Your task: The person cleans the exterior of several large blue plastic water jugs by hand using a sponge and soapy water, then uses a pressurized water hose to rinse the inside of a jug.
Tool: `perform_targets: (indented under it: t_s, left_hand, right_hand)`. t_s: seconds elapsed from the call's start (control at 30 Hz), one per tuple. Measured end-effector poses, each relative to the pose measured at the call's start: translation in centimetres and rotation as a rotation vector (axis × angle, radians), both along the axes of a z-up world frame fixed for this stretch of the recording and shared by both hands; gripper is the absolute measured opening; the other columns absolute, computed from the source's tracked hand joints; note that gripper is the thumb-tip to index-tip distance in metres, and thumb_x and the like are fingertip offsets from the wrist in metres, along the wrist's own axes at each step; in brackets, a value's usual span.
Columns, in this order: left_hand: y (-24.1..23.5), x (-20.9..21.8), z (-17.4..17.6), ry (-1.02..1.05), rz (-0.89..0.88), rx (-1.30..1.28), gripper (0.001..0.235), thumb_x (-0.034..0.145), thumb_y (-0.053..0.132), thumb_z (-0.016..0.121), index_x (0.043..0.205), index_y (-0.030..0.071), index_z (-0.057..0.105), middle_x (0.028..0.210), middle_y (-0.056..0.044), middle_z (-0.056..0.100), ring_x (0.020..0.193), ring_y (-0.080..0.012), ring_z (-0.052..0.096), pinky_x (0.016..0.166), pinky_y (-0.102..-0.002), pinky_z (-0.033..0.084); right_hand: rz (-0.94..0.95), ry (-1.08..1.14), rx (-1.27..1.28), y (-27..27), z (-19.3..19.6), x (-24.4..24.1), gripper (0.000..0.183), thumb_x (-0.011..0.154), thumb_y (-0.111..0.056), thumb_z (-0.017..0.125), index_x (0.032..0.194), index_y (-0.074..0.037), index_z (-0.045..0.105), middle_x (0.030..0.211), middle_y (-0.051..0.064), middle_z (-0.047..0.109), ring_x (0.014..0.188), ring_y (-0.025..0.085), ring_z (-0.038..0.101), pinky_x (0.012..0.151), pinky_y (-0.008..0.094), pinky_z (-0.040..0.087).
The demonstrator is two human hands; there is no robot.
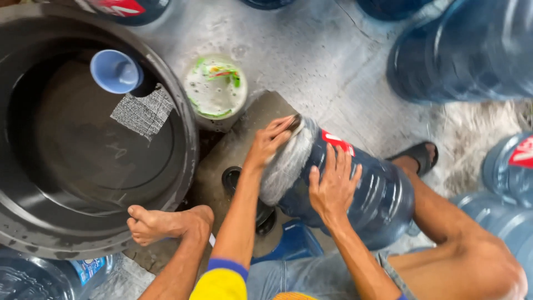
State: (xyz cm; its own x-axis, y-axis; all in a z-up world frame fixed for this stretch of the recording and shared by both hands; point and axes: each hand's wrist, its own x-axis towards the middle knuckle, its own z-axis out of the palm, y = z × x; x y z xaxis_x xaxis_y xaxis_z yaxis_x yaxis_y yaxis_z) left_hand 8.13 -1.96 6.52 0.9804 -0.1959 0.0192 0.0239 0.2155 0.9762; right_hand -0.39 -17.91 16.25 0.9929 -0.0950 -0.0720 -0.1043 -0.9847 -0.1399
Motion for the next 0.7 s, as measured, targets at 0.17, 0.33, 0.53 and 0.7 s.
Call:
perform_targets:
  t_s: [0.17,0.33,0.53,0.7]
  left_hand:
    - [-3.2,1.4,-13.0,0.459,0.033,0.201,0.038,0.089,0.033,0.062,0.126,0.023,0.059,0.127,-0.021,0.055,0.124,-0.0357,0.047,0.107,-0.044,0.034]
    - [0.7,-6.5,-12.4,0.679,0.131,0.294,0.040,0.084,0.025,0.065,0.123,0.019,0.061,0.126,-0.029,0.053,0.125,-0.0424,0.044,0.106,-0.045,0.034]
    - [1.4,-9.4,1.2,0.438,0.240,0.172,0.039,0.085,0.021,0.065,0.124,0.015,0.060,0.123,-0.017,0.060,0.117,-0.0282,0.054,0.103,-0.038,0.035]
    - [-5.7,-2.5,4.6,-0.170,0.363,0.639,0.042,0.086,0.029,0.069,0.127,0.029,0.058,0.128,0.007,0.057,0.111,-0.0194,0.056,0.100,-0.037,0.040]
  right_hand:
    - [-0.036,0.095,0.023,-1.2,-0.1,2.4,0.058,0.092,-0.037,0.039,0.145,-0.015,0.034,0.141,0.017,0.041,0.132,0.034,0.037,0.105,0.061,0.017]
    - [-0.095,0.221,0.094,-3.6,-1.1,6.5,0.053,0.097,-0.043,0.030,0.144,-0.020,0.036,0.141,0.013,0.044,0.131,0.030,0.040,0.107,0.059,0.014]
    - [-0.107,0.372,0.148,-5.6,-1.4,8.5,0.055,0.099,-0.047,0.025,0.144,-0.017,0.036,0.141,0.017,0.043,0.131,0.033,0.039,0.106,0.059,0.016]
    - [-0.103,0.289,0.215,-6.4,-2.6,8.5,0.058,0.098,-0.052,0.026,0.143,-0.017,0.039,0.140,0.018,0.045,0.129,0.035,0.042,0.102,0.063,0.015]
